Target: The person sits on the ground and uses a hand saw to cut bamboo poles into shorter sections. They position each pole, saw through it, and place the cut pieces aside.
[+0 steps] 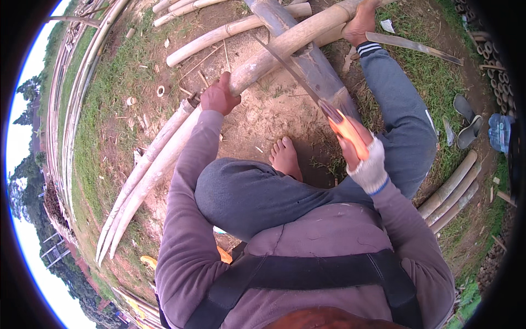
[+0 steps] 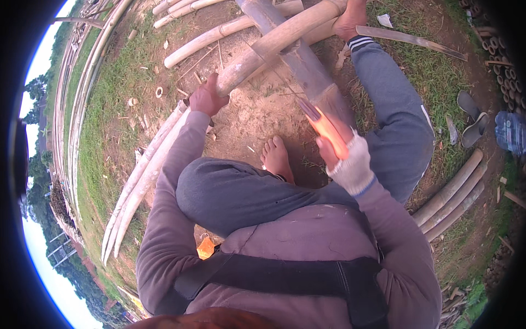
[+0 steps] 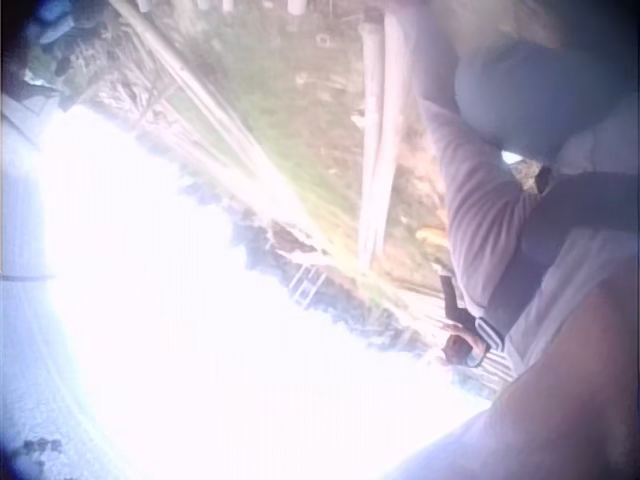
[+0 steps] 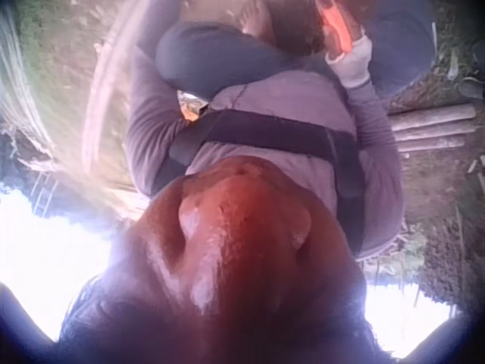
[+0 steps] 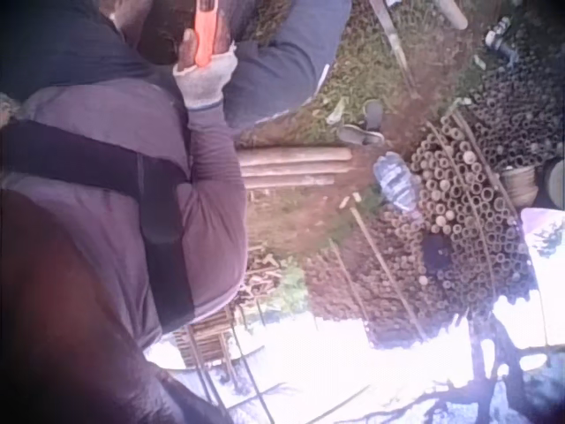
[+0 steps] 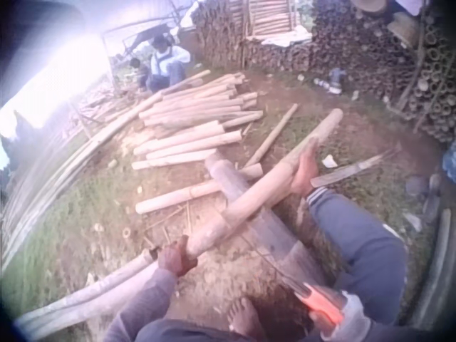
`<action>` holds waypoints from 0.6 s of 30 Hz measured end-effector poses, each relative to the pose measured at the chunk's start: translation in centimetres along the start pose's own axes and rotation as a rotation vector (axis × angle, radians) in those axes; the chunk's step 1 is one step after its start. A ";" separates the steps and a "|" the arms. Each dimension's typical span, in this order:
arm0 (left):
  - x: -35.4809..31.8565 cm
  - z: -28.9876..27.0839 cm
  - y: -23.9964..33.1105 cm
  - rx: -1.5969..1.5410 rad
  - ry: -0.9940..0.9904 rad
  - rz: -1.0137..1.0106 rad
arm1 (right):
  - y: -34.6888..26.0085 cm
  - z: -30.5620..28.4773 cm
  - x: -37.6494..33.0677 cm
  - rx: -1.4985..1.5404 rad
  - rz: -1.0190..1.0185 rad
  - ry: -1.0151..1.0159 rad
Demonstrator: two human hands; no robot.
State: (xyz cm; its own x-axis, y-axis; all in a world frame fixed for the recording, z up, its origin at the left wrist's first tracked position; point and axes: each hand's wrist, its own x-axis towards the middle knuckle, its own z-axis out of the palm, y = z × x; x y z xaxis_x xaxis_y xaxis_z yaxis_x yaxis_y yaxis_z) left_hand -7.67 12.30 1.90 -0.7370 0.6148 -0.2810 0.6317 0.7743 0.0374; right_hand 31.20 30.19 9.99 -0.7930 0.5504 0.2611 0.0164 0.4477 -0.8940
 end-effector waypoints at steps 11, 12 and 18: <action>0.7 -0.7 1.1 -0.027 0.046 0.049 | 3.9 9.5 16.0 -0.151 -0.046 0.153; 0.6 -0.8 1.1 -0.031 0.037 0.048 | 4.4 8.6 13.7 -0.182 -0.039 0.132; 0.0 0.1 0.0 0.010 0.028 0.008 | 1.0 -2.1 -4.9 0.114 0.091 -0.078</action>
State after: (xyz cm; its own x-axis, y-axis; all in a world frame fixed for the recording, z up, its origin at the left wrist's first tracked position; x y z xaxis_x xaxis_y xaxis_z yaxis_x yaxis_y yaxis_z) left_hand -7.70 12.28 1.80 -0.7385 0.6247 -0.2536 0.6395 0.7682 0.0302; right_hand 36.40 29.36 8.60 -0.8364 0.5265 0.1523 0.0243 0.3131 -0.9494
